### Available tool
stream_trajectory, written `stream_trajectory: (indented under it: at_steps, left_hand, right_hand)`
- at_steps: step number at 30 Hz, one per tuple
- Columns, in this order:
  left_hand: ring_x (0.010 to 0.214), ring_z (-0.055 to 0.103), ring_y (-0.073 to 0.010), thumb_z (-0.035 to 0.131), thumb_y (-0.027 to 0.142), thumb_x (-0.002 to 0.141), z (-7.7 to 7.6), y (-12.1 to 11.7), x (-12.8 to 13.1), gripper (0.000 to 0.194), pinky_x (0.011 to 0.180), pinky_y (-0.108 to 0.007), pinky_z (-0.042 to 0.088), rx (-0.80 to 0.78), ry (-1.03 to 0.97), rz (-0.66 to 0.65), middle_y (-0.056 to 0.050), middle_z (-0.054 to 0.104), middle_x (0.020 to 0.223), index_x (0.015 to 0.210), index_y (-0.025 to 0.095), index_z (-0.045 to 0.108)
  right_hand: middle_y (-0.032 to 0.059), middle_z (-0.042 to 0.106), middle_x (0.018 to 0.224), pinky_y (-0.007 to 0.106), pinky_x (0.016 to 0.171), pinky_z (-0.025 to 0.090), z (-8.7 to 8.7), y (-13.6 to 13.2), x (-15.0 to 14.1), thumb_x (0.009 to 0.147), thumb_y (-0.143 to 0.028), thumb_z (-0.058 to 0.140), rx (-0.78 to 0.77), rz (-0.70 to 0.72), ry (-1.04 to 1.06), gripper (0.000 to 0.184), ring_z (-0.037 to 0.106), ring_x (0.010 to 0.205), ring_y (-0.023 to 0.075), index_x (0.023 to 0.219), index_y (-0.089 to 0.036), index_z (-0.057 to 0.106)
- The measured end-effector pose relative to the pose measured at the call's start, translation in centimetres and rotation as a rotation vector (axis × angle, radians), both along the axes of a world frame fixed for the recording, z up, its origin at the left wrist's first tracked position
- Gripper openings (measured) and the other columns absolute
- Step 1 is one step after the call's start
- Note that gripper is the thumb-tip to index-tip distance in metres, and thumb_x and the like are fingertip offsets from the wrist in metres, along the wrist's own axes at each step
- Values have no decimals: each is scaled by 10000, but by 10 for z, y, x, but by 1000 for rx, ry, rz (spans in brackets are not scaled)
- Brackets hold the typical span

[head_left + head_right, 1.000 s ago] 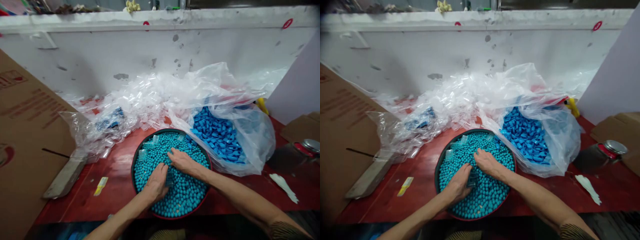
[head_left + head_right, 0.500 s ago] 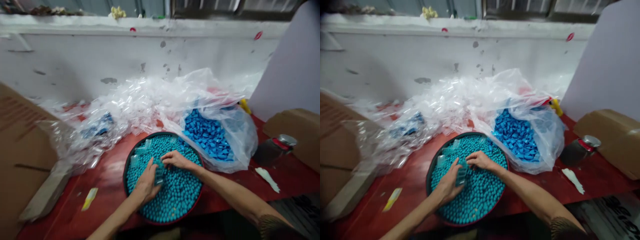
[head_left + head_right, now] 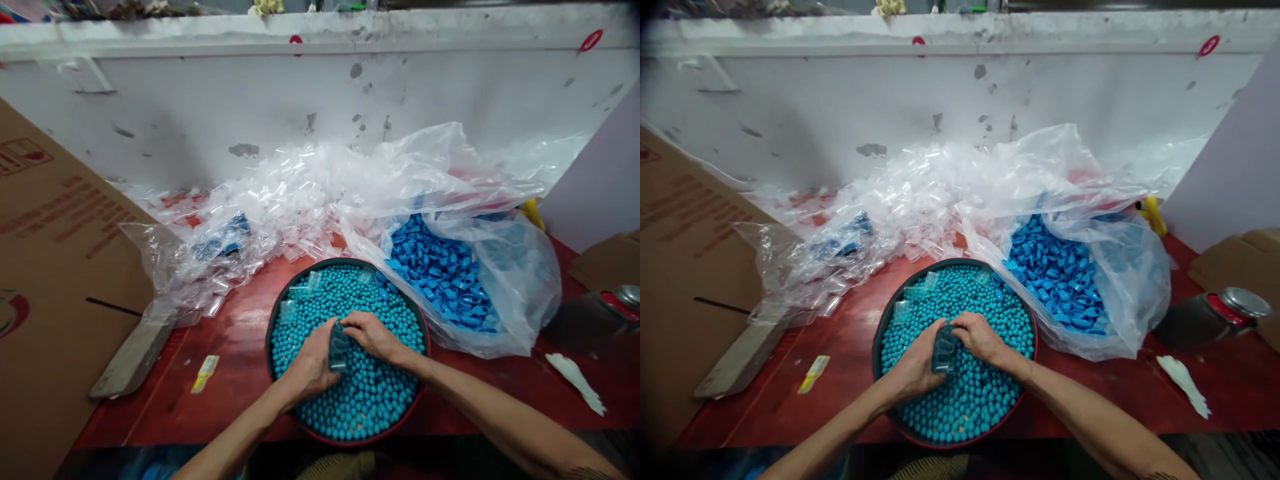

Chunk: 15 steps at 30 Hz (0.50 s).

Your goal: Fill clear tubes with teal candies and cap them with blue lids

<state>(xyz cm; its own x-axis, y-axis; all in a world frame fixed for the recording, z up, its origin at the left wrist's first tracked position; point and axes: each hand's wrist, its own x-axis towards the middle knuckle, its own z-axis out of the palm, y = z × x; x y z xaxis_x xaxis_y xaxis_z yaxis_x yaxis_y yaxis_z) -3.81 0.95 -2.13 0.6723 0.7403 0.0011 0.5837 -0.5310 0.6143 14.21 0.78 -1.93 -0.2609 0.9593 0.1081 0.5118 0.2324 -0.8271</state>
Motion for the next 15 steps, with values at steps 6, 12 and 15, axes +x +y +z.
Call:
stream_trajectory:
  at_steps: [6, 12, 15]
  left_hand:
    - [1071, 388, -244, 516, 156, 560, 12, 1, 9, 680, 882, -377, 341, -3, 209, 15, -94, 443, 1135, 1209, 172, 313]
    - [1041, 410, -218, 513, 177, 550, 17, 2, 14, 599, 891, -318, 339, -33, 266, -1, -93, 461, 1109, 1134, 146, 383]
    - [1088, 395, -213, 502, 172, 553, 13, 2, 14, 645, 934, -309, 314, -43, 287, 15, -101, 439, 1170, 1179, 137, 354]
  right_hand:
    - [18, 644, 786, 212, 675, 406, 22, 5, 7, 807, -180, 417, -17, 95, -470, 216, 584, 765, 141, 813, -207, 631]
    - [180, 538, 1000, 333, 677, 426, 37, 75, 28, 850, -186, 343, -41, -208, -857, 280, 565, 853, 238, 1069, -98, 494]
    - [147, 511, 1057, 339, 693, 446, 28, 95, 34, 838, -180, 414, -79, -206, -898, 231, 560, 843, 199, 1030, -94, 508]
